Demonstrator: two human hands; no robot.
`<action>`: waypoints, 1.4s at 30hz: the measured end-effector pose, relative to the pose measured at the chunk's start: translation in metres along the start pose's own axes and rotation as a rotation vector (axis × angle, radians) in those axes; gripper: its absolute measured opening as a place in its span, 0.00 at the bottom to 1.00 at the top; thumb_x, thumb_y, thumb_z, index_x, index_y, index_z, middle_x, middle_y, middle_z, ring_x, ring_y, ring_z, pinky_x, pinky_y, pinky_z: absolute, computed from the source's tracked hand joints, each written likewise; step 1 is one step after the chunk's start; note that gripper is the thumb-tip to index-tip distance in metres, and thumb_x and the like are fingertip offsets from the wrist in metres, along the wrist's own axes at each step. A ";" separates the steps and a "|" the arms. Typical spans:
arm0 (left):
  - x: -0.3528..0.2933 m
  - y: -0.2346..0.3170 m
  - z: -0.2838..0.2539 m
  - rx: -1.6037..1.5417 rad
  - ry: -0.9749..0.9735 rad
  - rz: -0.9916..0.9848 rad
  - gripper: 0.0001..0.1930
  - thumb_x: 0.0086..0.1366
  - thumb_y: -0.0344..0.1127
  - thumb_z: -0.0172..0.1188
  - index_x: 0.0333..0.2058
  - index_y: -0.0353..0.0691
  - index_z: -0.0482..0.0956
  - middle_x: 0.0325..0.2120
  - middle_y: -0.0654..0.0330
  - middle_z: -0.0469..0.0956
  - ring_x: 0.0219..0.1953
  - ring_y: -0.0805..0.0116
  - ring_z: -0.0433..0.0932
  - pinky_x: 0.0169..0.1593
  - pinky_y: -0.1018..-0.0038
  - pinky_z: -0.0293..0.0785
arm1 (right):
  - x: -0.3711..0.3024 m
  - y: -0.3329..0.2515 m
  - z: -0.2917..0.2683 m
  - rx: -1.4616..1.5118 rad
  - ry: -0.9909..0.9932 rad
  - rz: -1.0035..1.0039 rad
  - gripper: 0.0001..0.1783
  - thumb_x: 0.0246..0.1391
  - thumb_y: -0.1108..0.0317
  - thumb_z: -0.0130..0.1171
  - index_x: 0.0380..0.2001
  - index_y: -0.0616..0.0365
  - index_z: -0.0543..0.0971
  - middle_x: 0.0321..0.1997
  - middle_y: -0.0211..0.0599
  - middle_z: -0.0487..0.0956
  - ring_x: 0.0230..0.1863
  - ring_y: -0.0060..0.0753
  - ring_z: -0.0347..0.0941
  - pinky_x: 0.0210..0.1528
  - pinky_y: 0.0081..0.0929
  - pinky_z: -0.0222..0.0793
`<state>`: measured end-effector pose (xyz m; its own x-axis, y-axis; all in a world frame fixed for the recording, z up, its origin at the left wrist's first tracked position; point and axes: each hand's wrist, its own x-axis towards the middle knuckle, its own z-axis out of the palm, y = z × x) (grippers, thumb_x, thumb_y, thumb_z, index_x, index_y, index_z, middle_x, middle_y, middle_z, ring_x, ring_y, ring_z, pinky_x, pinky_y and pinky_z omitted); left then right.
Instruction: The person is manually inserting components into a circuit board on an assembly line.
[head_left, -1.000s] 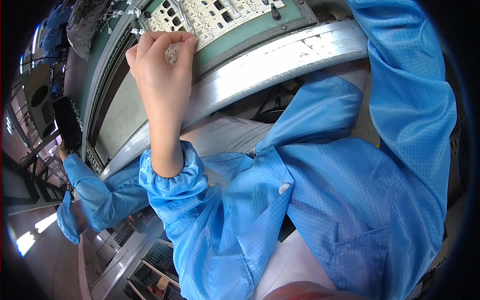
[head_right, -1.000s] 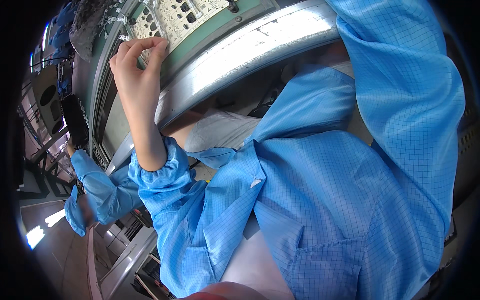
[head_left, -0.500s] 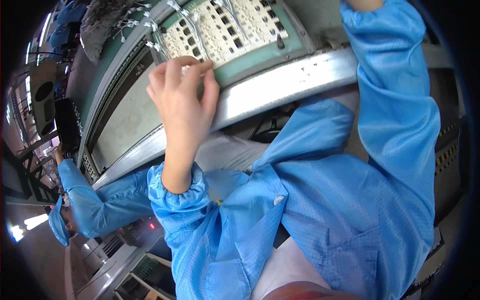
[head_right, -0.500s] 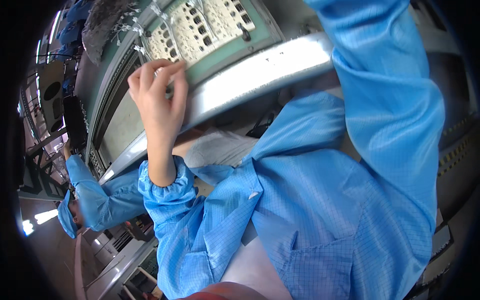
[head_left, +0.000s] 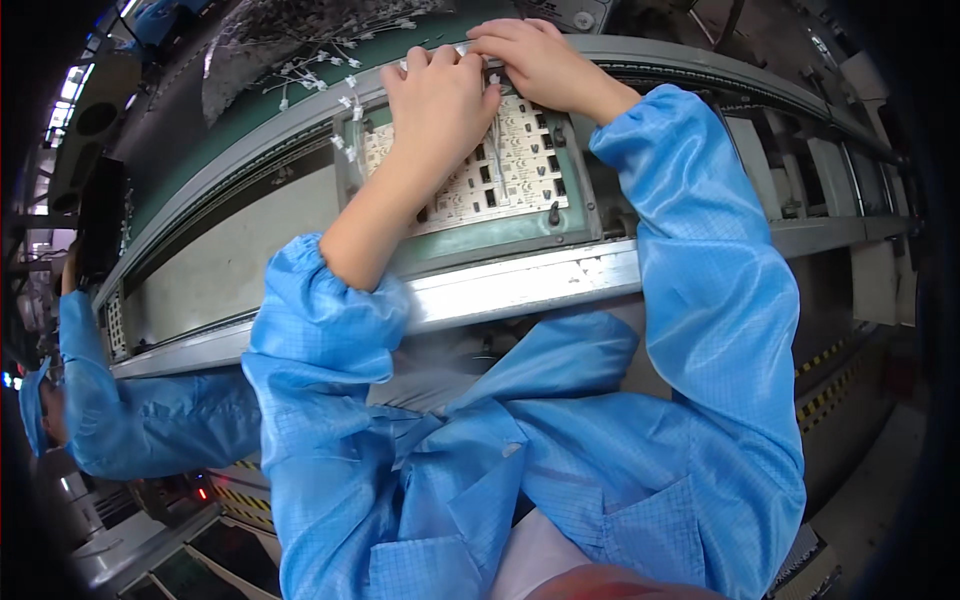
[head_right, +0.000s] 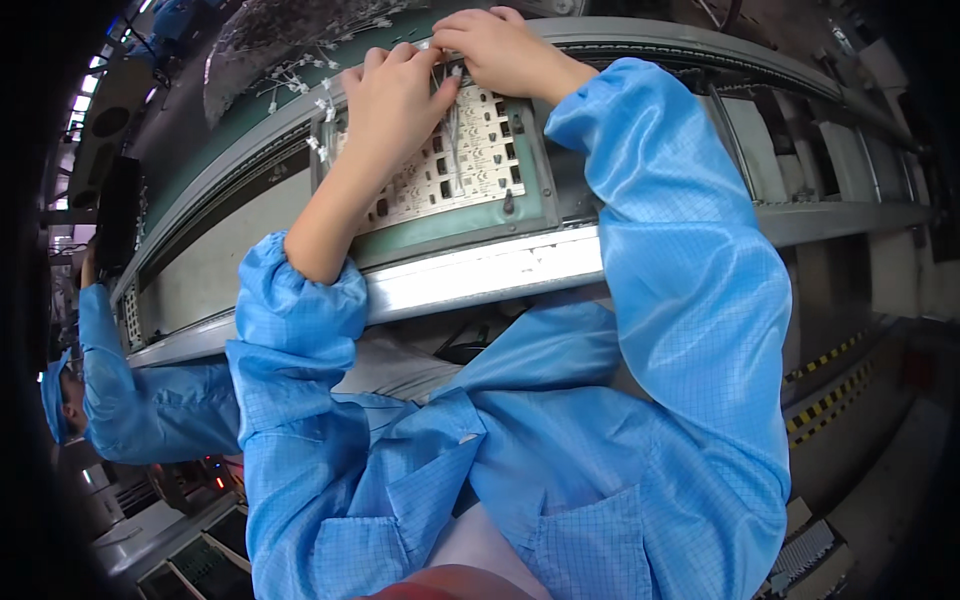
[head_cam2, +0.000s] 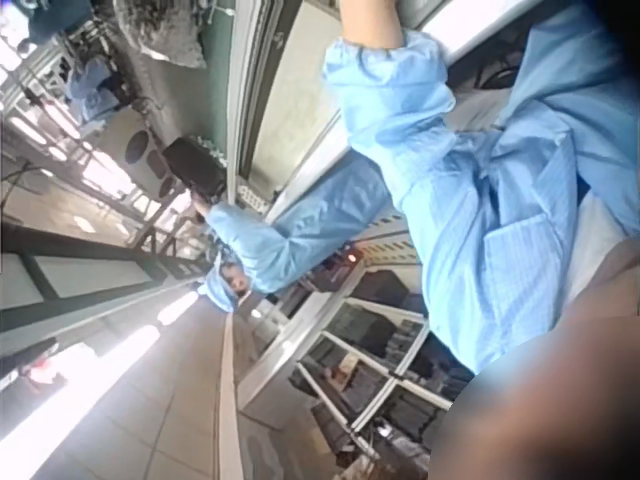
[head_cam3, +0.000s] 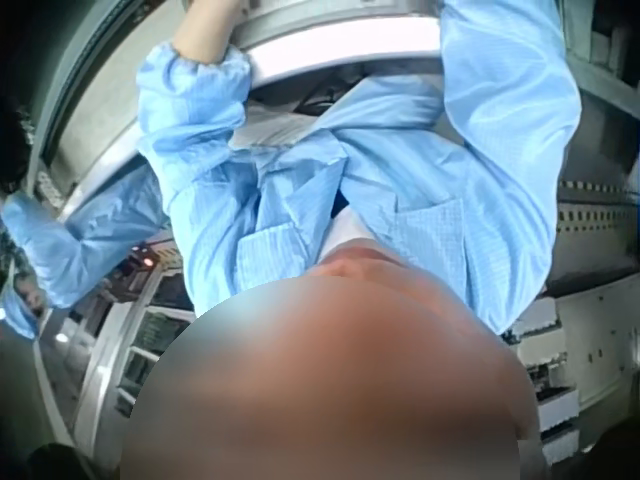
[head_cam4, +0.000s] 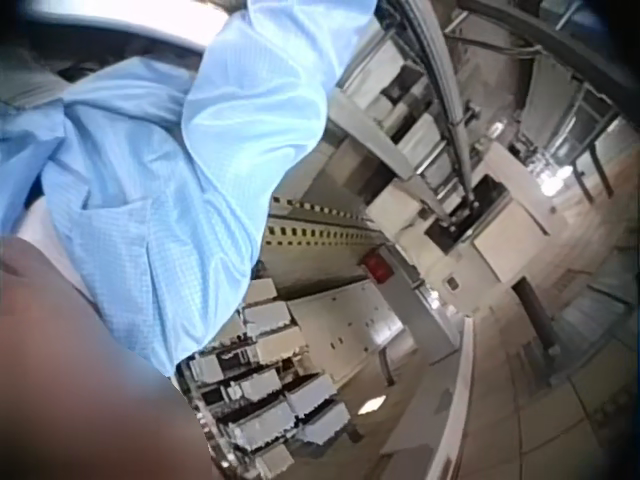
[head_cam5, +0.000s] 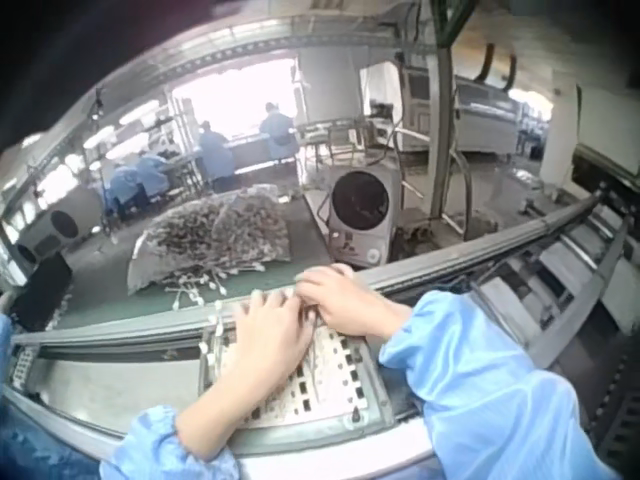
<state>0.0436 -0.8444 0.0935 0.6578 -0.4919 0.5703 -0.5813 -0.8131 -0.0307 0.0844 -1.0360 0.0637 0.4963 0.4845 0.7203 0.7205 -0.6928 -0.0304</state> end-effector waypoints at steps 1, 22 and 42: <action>-0.002 -0.004 0.001 -0.022 0.011 0.021 0.16 0.58 0.44 0.66 0.41 0.42 0.85 0.39 0.60 0.82 0.47 0.57 0.76 0.50 0.53 0.64 | 0.006 -0.004 -0.008 0.005 -0.017 -0.006 0.09 0.58 0.76 0.55 0.41 0.57 0.81 0.43 0.34 0.77 0.50 0.36 0.74 0.60 0.40 0.63; -0.010 0.000 0.007 -0.246 -0.097 -0.193 0.13 0.62 0.45 0.65 0.44 0.51 0.85 0.42 0.67 0.81 0.49 0.60 0.77 0.53 0.51 0.62 | 0.015 0.000 -0.045 0.222 -0.316 0.135 0.08 0.55 0.67 0.59 0.36 0.57 0.83 0.33 0.43 0.77 0.41 0.50 0.74 0.44 0.42 0.71; 0.001 0.004 0.005 -0.298 -0.123 -0.201 0.07 0.57 0.30 0.60 0.34 0.42 0.84 0.32 0.53 0.85 0.38 0.54 0.84 0.49 0.52 0.62 | 0.019 -0.017 -0.065 0.136 -0.392 0.187 0.07 0.51 0.73 0.63 0.33 0.64 0.82 0.34 0.50 0.80 0.38 0.54 0.79 0.40 0.42 0.75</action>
<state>0.0445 -0.8498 0.0902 0.8153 -0.3800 0.4369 -0.5363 -0.7801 0.3222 0.0502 -1.0502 0.1232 0.7513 0.5412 0.3777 0.6448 -0.7241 -0.2449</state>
